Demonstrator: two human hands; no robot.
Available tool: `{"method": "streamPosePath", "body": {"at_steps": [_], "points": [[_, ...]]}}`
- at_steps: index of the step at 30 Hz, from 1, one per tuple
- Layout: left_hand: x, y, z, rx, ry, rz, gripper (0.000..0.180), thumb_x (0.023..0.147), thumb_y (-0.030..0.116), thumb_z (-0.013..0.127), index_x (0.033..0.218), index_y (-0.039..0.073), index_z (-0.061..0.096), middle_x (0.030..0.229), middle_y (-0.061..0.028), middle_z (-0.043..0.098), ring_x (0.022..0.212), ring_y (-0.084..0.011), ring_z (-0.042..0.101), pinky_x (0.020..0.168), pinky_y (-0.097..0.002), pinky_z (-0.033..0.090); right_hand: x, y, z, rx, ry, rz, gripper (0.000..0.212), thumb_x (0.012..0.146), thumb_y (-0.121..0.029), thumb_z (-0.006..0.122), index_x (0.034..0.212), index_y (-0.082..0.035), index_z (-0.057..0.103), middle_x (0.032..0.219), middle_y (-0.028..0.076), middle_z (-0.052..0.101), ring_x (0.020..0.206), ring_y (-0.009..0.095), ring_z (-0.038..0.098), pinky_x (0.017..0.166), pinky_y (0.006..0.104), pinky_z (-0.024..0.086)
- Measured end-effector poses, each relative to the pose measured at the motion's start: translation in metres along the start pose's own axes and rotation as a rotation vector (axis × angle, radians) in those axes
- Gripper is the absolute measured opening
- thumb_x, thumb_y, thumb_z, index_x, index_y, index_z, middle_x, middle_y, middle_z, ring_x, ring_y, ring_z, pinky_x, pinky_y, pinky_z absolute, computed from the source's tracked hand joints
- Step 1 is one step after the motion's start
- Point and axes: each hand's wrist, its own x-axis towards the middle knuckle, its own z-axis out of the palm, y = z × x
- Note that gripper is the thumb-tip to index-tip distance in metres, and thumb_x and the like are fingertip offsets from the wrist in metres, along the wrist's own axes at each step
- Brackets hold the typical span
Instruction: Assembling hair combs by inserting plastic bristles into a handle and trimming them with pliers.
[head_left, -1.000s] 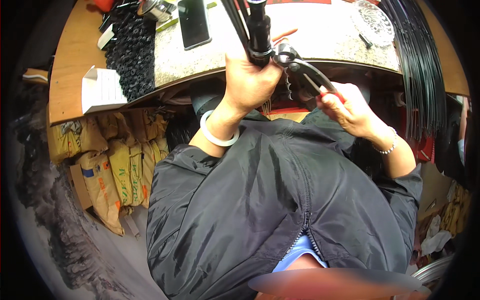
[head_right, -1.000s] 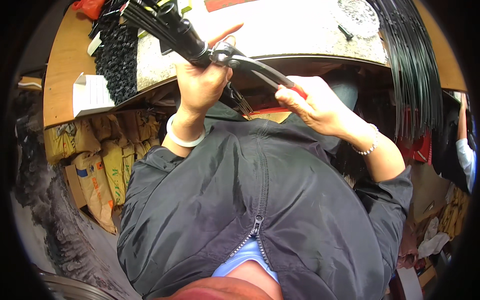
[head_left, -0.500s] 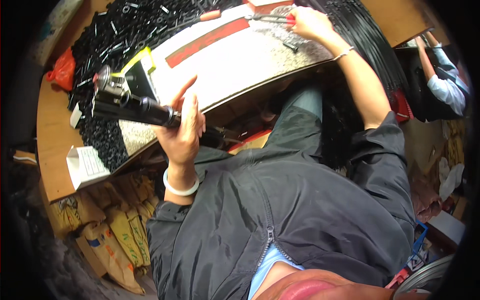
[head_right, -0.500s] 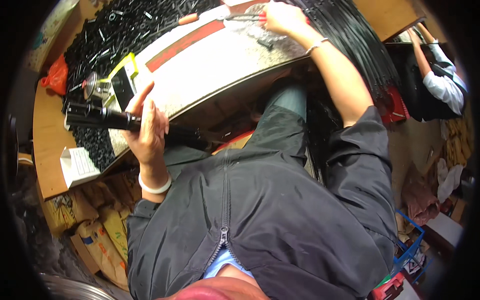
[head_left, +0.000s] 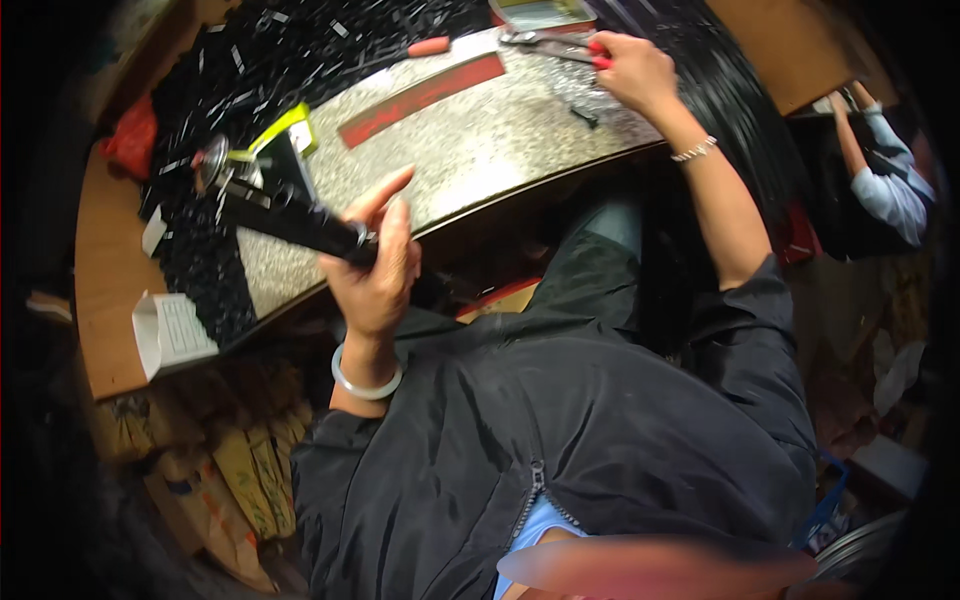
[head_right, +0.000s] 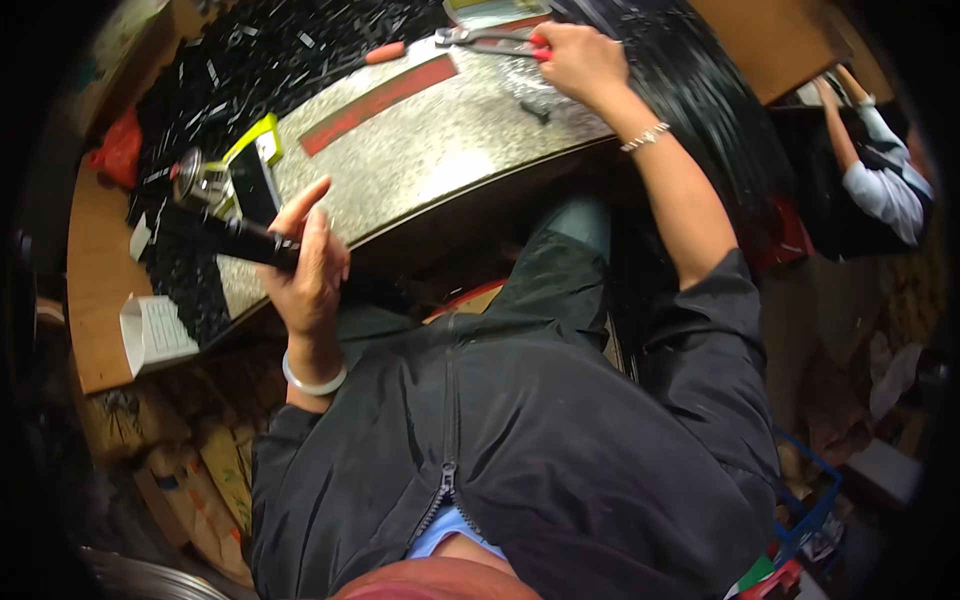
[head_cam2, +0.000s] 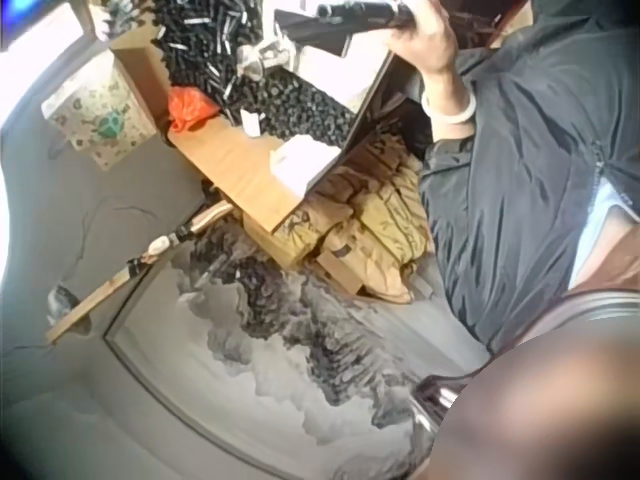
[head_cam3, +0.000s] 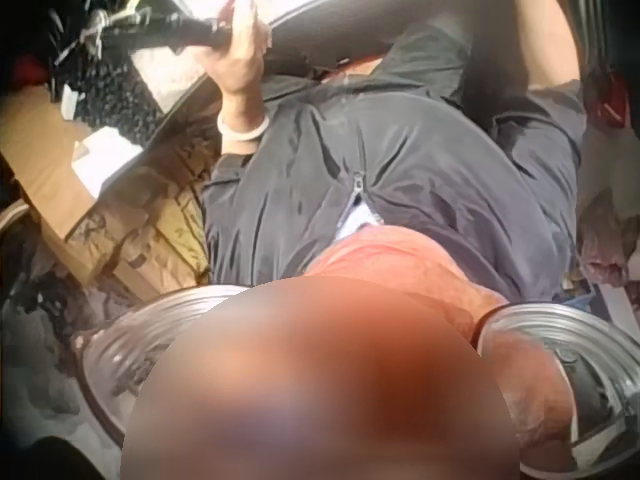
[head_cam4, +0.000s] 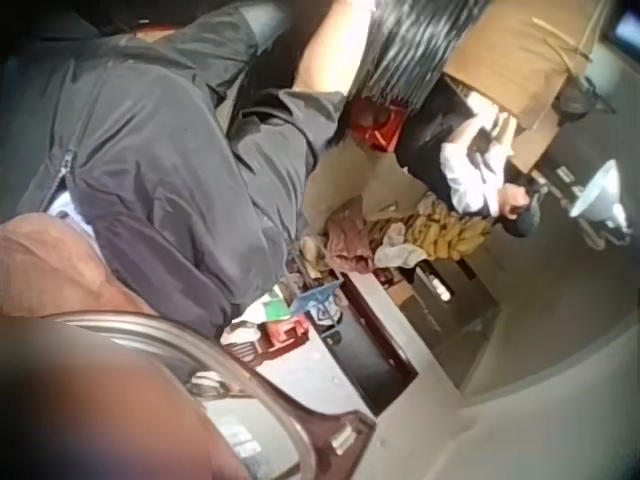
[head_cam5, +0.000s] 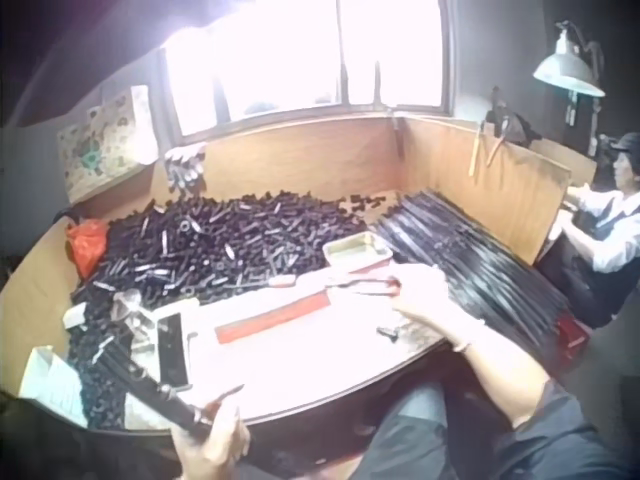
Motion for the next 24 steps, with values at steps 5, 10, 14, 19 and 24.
{"method": "streamPosePath", "body": {"at_steps": [5, 10, 14, 19, 24], "points": [[0.001, -0.007, 0.008, 0.015, 0.043, 0.063, 0.022, 0.084, 0.001, 0.056, 0.105, 0.001, 0.063, 0.056, 0.0079, 0.043, 0.048, 0.0004, 0.036, 0.044, -0.0177, 0.026, -0.053, -0.09, -0.037, 0.827, 0.2, -0.617, 0.015, 0.073, 0.001, 0.061, 0.088, 0.0, 0.061, 0.071, 0.008, 0.059, 0.065, 0.016, 0.056, 0.058, 0.025, 0.043], [0.002, -0.013, 0.016, -0.067, -0.041, 0.2, 0.02, 0.083, 0.001, 0.056, 0.101, -0.002, 0.063, 0.059, 0.0044, 0.049, 0.052, -0.0003, 0.041, 0.046, -0.0185, 0.032, -0.087, -0.154, -0.043, 0.903, 0.373, -0.789, 0.024, 0.066, 0.0, 0.073, 0.088, 0.0, 0.064, 0.075, 0.011, 0.061, 0.064, 0.021, 0.059, 0.056, 0.0278, 0.047], [-0.004, -0.013, 0.005, -0.097, -0.108, 0.208, 0.03, 0.084, 0.004, 0.059, 0.11, -0.009, 0.055, 0.103, -0.0136, 0.062, 0.075, -0.0059, 0.057, 0.064, -0.0172, 0.046, -0.092, -0.168, -0.042, 0.958, 0.35, -0.739, 0.024, 0.067, -0.003, 0.074, 0.089, -0.001, 0.065, 0.077, 0.011, 0.062, 0.068, 0.022, 0.061, 0.061, 0.0297, 0.05], [-0.009, -0.007, 0.009, -0.186, 0.0, 0.197, 0.018, 0.076, -0.007, 0.054, 0.09, -0.004, 0.064, 0.069, -0.0061, 0.061, 0.07, -0.0096, 0.06, 0.056, -0.0217, 0.045, -0.095, -0.174, -0.041, 1.013, 0.332, -0.721, 0.021, 0.069, -0.003, 0.073, 0.089, -0.001, 0.064, 0.077, 0.011, 0.062, 0.068, 0.021, 0.061, 0.06, 0.0283, 0.049], [-0.015, 0.0, 0.005, -0.049, 0.068, 0.031, 0.023, 0.079, -0.004, 0.058, 0.102, -0.003, 0.063, 0.062, 0.0046, 0.049, 0.053, -0.0008, 0.041, 0.048, -0.0173, 0.033, -0.106, -0.166, -0.036, 1.087, 0.156, -0.403, 0.016, 0.074, -0.004, 0.068, 0.089, 0.0, 0.062, 0.076, 0.009, 0.062, 0.071, 0.018, 0.061, 0.064, 0.0265, 0.047]]}}
